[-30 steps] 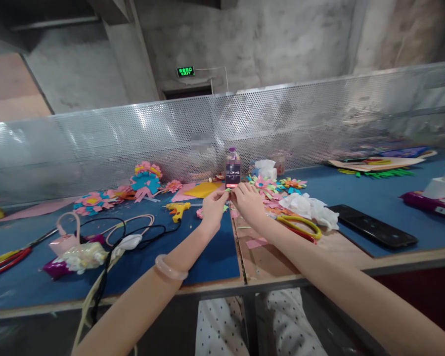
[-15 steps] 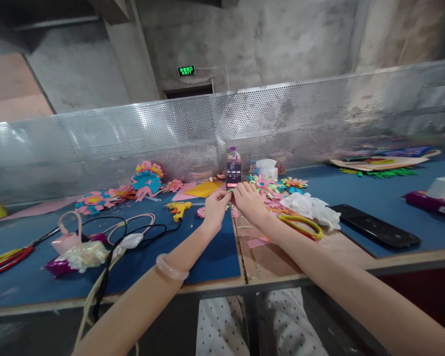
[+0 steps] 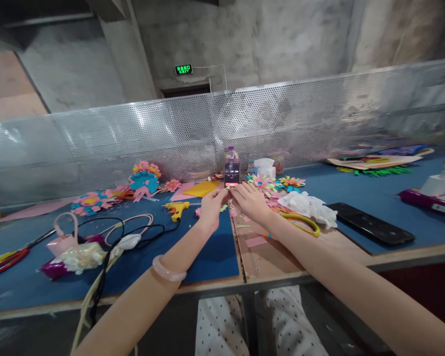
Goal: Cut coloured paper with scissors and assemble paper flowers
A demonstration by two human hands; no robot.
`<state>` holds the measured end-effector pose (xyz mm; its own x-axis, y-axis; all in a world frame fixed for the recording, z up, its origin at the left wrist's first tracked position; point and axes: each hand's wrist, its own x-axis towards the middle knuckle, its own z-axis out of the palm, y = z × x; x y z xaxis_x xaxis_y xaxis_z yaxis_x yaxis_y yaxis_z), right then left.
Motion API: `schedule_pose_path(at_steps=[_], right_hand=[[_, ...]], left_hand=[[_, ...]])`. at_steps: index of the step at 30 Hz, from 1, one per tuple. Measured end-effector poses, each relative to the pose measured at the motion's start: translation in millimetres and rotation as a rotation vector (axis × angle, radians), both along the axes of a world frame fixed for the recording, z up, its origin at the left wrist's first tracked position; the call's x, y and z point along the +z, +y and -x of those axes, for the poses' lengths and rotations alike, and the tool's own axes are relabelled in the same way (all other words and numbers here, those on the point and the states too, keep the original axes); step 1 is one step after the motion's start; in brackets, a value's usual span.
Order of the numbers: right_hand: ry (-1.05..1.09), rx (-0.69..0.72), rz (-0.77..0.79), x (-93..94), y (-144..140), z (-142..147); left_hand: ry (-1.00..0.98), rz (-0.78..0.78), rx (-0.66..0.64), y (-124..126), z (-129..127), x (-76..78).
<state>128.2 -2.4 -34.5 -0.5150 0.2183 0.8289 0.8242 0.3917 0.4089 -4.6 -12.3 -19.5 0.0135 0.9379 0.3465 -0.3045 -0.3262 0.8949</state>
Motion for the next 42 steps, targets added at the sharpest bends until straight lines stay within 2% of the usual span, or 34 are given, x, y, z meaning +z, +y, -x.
schedule_pose_path(at_steps=[4,11,15,18,22,27,34,42], right_hand=[[-0.074,-0.042,-0.05,-1.9,-3,1],[-0.066,-0.068,-0.008,-5.2,-4,4],[0.143,0.046,0.067,-4.9,-1,5],[0.335,0.179,0.134,-4.2,4,3],[0.415,0.263,0.144,-4.3,8,0],[0.37,0.215,0.118,-4.2,9,-1],[0.193,0.075,0.116,-6.7,10,-2],[0.067,0.024,0.133,-7.6,6,-4]], left_hand=[[-0.073,0.031,-0.087,1,2,0.7],[-0.015,-0.04,-0.108,6,5,-0.3],[0.011,-0.053,-0.062,11,7,-2.9],[0.032,-0.08,-0.086,14,9,-4.8],[0.053,-0.091,-0.115,16,10,-6.4],[0.115,-0.112,-0.091,13,10,-4.2],[0.255,-0.152,-0.004,12,13,-2.3],[0.229,-0.044,-0.062,18,14,-7.3]])
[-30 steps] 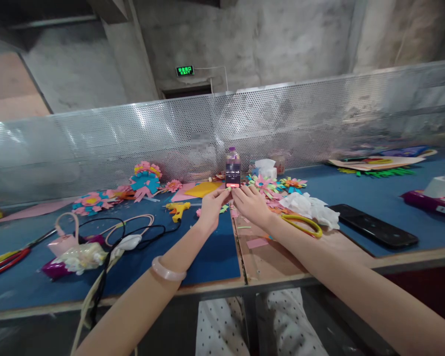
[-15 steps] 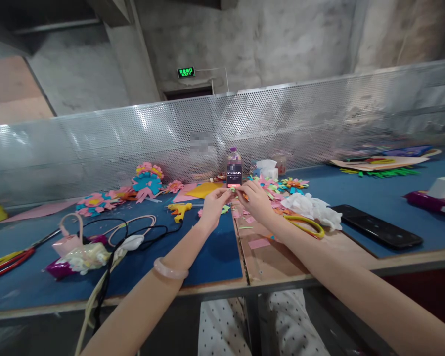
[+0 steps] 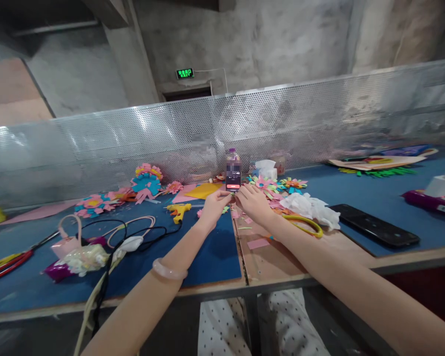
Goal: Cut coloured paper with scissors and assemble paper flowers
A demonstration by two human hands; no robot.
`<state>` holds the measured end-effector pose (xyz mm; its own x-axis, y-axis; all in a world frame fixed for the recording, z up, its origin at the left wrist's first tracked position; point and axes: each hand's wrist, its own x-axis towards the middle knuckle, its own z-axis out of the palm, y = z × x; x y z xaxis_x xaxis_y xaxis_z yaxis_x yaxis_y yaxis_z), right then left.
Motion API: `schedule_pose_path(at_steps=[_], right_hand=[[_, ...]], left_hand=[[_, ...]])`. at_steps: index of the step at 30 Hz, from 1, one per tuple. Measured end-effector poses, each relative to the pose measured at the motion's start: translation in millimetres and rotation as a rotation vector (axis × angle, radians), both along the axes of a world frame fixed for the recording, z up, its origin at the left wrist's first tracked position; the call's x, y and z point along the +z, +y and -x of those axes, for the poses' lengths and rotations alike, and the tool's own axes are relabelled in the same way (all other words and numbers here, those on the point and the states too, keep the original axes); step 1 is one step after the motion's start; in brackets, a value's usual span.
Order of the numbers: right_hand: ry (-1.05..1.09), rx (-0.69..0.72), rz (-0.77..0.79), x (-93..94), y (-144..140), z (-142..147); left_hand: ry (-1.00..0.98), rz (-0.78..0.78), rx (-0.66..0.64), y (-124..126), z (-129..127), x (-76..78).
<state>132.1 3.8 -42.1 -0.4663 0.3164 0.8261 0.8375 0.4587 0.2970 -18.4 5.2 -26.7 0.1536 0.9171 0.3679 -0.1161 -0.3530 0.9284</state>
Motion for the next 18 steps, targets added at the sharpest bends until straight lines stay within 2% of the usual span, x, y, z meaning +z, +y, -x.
schedule_pose_path(at_steps=[2,5,9,11,18], right_hand=[[0.073,0.028,0.042,0.2,-0.6,2.7],[0.376,0.148,0.156,0.3,0.7,7.4],[0.87,0.433,0.507,0.3,4.3,9.1],[0.961,0.496,0.621,0.3,5.7,7.9],[1.095,0.628,0.846,0.6,3.0,4.7]], left_hand=[[-0.025,0.022,-0.01,0.1,-0.2,0.6],[-0.068,0.054,-0.011,0.0,0.1,2.1],[-0.127,0.072,-0.016,1.1,0.5,2.4],[-0.153,0.076,-0.022,1.3,0.4,2.1],[-0.167,0.082,-0.061,-2.9,-0.3,3.7]])
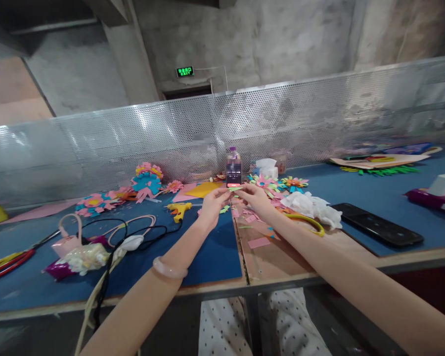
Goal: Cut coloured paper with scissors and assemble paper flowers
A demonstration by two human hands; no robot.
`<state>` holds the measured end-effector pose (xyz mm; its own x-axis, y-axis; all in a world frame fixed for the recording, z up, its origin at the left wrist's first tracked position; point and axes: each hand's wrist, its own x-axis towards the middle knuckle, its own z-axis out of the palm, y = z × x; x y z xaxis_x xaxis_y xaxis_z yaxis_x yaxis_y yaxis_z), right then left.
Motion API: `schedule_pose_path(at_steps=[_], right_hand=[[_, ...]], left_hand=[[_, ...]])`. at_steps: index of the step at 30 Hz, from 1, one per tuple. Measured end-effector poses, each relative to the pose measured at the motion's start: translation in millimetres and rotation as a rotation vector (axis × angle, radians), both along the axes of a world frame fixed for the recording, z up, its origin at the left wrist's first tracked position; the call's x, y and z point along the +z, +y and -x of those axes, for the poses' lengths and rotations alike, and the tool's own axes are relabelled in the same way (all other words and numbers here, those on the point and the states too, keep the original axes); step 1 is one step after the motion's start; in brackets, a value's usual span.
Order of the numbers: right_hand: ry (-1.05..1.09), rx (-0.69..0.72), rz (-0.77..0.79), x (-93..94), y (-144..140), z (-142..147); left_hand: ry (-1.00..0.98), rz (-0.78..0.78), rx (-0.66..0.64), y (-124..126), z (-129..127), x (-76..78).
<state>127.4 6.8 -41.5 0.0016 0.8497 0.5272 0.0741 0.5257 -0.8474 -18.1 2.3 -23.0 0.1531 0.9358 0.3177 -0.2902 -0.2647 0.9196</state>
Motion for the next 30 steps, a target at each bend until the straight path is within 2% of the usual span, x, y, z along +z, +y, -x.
schedule_pose_path(at_steps=[4,9,15,19,23,30], right_hand=[[0.1,0.099,0.077,0.3,-2,-1],[0.136,0.092,0.083,1.2,-2,-1],[0.112,0.062,0.074,3.8,-5,-3],[0.09,0.065,0.069,5.9,-8,-4],[0.074,0.07,0.072,5.4,-9,-4],[0.087,0.096,0.1,1.0,-4,-2]], left_hand=[[-0.011,0.009,0.001,-3,-1,1.6],[0.077,-0.038,0.013,-6,-2,2.9],[0.367,-0.405,0.162,-10,-1,8.2],[0.493,-0.498,0.217,-12,2,10.7],[0.574,-0.553,0.224,-12,2,10.3],[0.599,-0.529,0.278,-11,0,8.9]])
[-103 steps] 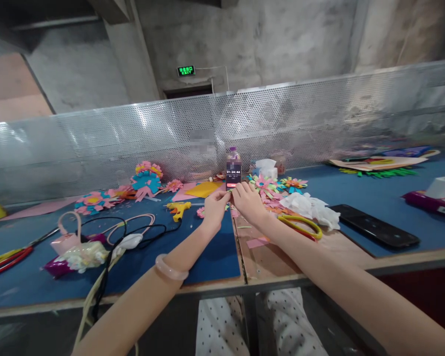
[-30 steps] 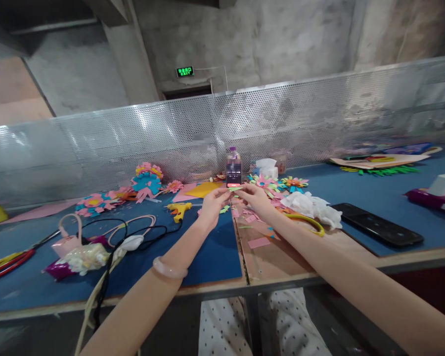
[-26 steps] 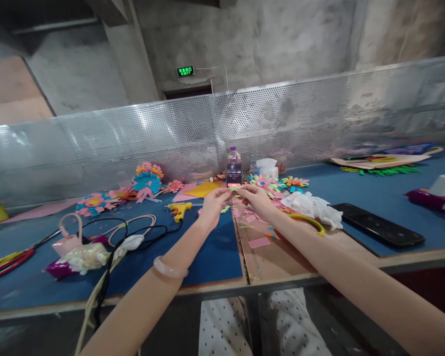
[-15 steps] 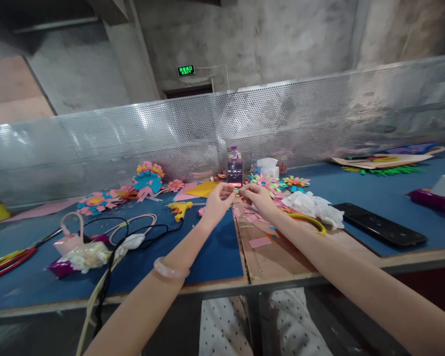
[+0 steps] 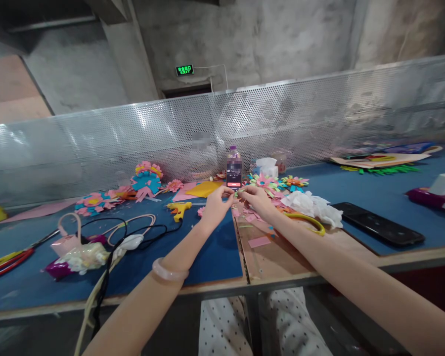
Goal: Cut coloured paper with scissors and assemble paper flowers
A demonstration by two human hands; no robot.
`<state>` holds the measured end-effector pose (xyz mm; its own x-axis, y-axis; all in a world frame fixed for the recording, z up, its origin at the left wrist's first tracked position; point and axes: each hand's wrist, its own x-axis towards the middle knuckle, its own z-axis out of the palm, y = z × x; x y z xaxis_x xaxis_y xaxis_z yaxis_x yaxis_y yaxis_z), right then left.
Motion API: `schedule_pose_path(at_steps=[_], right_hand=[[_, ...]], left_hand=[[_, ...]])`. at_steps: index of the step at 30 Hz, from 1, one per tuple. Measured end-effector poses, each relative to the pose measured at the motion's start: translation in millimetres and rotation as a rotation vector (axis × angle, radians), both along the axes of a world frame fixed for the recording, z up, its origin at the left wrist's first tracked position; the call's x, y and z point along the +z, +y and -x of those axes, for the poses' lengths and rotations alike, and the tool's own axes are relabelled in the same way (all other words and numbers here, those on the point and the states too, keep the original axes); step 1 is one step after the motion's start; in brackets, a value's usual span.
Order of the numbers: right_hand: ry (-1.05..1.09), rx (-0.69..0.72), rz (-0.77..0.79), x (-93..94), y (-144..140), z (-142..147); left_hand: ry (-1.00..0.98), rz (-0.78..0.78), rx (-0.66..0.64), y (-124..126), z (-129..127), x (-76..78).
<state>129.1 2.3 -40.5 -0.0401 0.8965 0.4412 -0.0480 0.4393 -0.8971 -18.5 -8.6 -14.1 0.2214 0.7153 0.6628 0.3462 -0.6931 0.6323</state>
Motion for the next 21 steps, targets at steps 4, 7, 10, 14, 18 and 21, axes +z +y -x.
schedule_pose_path(at_steps=[4,7,10,14,18,21], right_hand=[[0.017,0.021,0.007,-0.6,-0.5,1.0],[0.029,0.027,0.007,-1.0,-1.3,1.2],[0.044,0.031,-0.003,-1.1,-1.9,1.4],[0.059,0.031,-0.011,-1.5,-1.7,1.5],[0.083,0.042,-0.002,-3.0,-0.6,1.4],[0.115,0.056,0.007,-4.6,0.8,1.2]], left_hand=[[0.018,-0.027,0.02,2.8,0.4,-3.3],[0.044,-0.052,0.047,4.2,0.4,-5.2],[0.081,-0.052,0.075,4.1,0.0,-4.7],[0.127,-0.044,0.087,3.2,-0.1,-3.0],[0.189,-0.103,0.113,3.9,0.6,-4.2],[0.271,-0.193,0.137,3.1,1.0,-5.8]])
